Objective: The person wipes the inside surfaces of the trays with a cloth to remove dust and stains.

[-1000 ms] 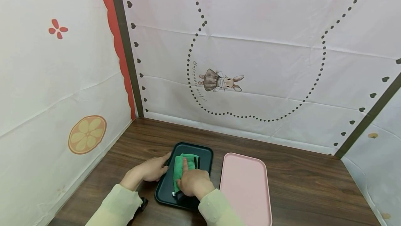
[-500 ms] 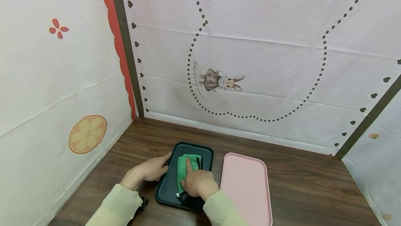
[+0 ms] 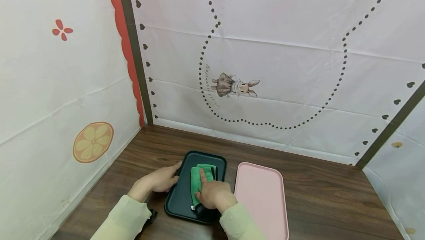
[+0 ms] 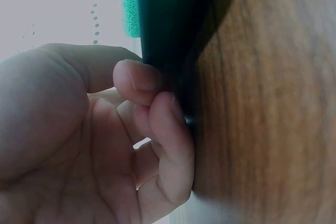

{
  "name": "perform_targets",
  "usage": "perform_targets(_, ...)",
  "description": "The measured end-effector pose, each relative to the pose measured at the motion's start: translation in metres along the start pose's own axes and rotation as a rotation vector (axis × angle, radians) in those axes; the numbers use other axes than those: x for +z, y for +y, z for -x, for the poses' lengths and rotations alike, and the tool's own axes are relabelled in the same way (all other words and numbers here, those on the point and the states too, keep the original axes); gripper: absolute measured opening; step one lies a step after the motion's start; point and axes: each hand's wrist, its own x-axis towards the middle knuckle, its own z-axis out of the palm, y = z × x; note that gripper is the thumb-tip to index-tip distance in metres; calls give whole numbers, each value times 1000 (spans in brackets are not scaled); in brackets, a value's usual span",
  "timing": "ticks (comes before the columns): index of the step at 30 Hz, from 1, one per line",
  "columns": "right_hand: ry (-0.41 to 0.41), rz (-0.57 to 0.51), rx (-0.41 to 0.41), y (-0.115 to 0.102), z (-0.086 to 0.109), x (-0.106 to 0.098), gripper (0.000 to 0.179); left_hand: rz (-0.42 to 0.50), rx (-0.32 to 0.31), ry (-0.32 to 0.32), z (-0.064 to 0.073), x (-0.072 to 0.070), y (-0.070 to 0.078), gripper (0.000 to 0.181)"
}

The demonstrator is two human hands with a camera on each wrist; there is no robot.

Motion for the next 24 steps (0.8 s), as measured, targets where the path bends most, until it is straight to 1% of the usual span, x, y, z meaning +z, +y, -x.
perform_targets(17, -11, -6, 13, 11, 2, 0, 82, 14, 0, 2, 2, 0, 2, 65)
perform_targets(24, -13, -12, 15, 14, 5, -1, 83, 4, -5, 2, 1, 0, 1, 65)
